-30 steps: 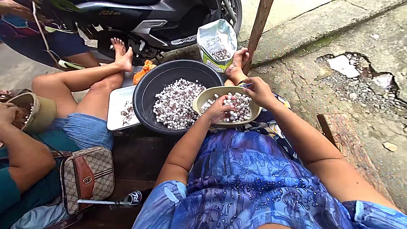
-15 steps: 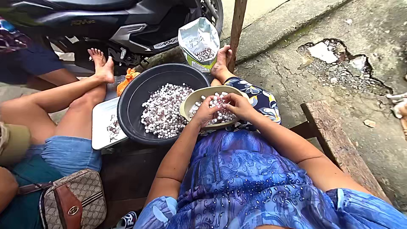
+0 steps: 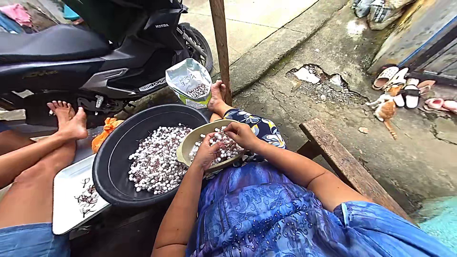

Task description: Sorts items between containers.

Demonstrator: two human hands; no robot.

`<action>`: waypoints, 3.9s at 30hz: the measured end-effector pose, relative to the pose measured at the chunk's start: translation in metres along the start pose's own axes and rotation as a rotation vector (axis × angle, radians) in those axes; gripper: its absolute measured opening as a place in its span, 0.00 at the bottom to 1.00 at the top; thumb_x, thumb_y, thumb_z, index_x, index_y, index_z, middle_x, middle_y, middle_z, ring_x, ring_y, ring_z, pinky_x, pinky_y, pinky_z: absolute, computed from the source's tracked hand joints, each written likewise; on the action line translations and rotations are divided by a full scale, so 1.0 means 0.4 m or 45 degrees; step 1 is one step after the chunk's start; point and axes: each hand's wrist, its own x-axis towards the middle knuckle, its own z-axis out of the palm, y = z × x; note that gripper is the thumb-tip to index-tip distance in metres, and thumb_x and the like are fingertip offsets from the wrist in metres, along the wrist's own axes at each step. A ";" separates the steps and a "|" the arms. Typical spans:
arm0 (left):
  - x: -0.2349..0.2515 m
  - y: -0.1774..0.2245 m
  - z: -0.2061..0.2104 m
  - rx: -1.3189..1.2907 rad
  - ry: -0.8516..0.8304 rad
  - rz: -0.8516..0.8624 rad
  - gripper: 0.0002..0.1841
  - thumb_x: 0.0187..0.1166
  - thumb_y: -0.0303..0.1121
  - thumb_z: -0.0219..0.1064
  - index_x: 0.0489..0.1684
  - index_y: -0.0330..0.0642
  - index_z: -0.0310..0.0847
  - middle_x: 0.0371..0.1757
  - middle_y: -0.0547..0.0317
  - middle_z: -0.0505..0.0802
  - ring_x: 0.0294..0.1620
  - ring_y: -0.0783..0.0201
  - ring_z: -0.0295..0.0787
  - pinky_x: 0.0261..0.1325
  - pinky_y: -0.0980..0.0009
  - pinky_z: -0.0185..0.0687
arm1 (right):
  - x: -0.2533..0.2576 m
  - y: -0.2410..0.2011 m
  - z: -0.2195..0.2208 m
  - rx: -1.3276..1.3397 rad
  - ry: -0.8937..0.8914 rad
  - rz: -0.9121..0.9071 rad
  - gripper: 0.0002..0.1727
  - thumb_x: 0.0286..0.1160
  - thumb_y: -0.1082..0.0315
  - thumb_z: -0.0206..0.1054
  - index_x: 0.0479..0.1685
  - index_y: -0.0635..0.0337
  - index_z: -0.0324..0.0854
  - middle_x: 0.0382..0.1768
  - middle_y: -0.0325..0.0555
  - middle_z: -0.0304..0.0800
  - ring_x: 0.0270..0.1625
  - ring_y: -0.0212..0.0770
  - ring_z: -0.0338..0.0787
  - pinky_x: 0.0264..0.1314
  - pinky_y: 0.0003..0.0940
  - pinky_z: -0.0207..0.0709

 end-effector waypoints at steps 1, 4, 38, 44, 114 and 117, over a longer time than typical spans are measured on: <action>0.000 0.000 0.000 0.000 0.001 -0.007 0.22 0.85 0.19 0.59 0.75 0.42 0.64 0.54 0.50 0.88 0.42 0.61 0.91 0.42 0.66 0.90 | 0.004 -0.002 -0.005 0.004 0.011 -0.019 0.08 0.79 0.74 0.68 0.49 0.69 0.88 0.42 0.54 0.94 0.44 0.44 0.93 0.56 0.45 0.86; 0.002 -0.004 -0.005 0.011 -0.013 -0.014 0.22 0.85 0.19 0.58 0.77 0.42 0.64 0.56 0.50 0.87 0.43 0.61 0.91 0.42 0.66 0.90 | 0.025 -0.015 -0.027 -0.016 0.120 -0.197 0.07 0.78 0.75 0.69 0.48 0.68 0.88 0.42 0.53 0.94 0.42 0.42 0.94 0.54 0.42 0.89; -0.004 -0.001 -0.008 0.048 -0.074 0.015 0.21 0.86 0.20 0.58 0.75 0.46 0.68 0.56 0.54 0.86 0.40 0.64 0.87 0.42 0.67 0.86 | 0.472 -0.372 -0.147 -0.650 0.213 -0.170 0.26 0.79 0.66 0.68 0.77 0.53 0.77 0.74 0.57 0.78 0.65 0.55 0.88 0.66 0.52 0.82; -0.003 0.002 -0.004 0.048 -0.073 0.011 0.21 0.86 0.20 0.58 0.74 0.46 0.68 0.56 0.54 0.87 0.39 0.64 0.87 0.41 0.67 0.86 | 0.466 -0.383 -0.157 -0.640 0.223 -0.186 0.26 0.79 0.65 0.69 0.77 0.52 0.77 0.73 0.55 0.78 0.66 0.53 0.88 0.66 0.51 0.82; 0.007 -0.001 -0.016 -0.341 0.195 0.310 0.08 0.84 0.20 0.59 0.52 0.43 0.76 0.51 0.57 0.90 0.39 0.68 0.88 0.40 0.72 0.87 | 0.017 -0.059 -0.103 0.086 0.163 -0.202 0.08 0.77 0.74 0.69 0.48 0.68 0.89 0.45 0.49 0.94 0.45 0.32 0.93 0.56 0.31 0.88; 0.006 0.001 -0.013 -0.344 0.190 0.287 0.08 0.83 0.20 0.60 0.52 0.43 0.76 0.51 0.57 0.89 0.39 0.68 0.88 0.41 0.72 0.87 | 0.002 -0.165 -0.176 0.096 0.582 -0.912 0.06 0.78 0.76 0.69 0.47 0.60 0.89 0.51 0.45 0.92 0.59 0.38 0.91 0.64 0.36 0.86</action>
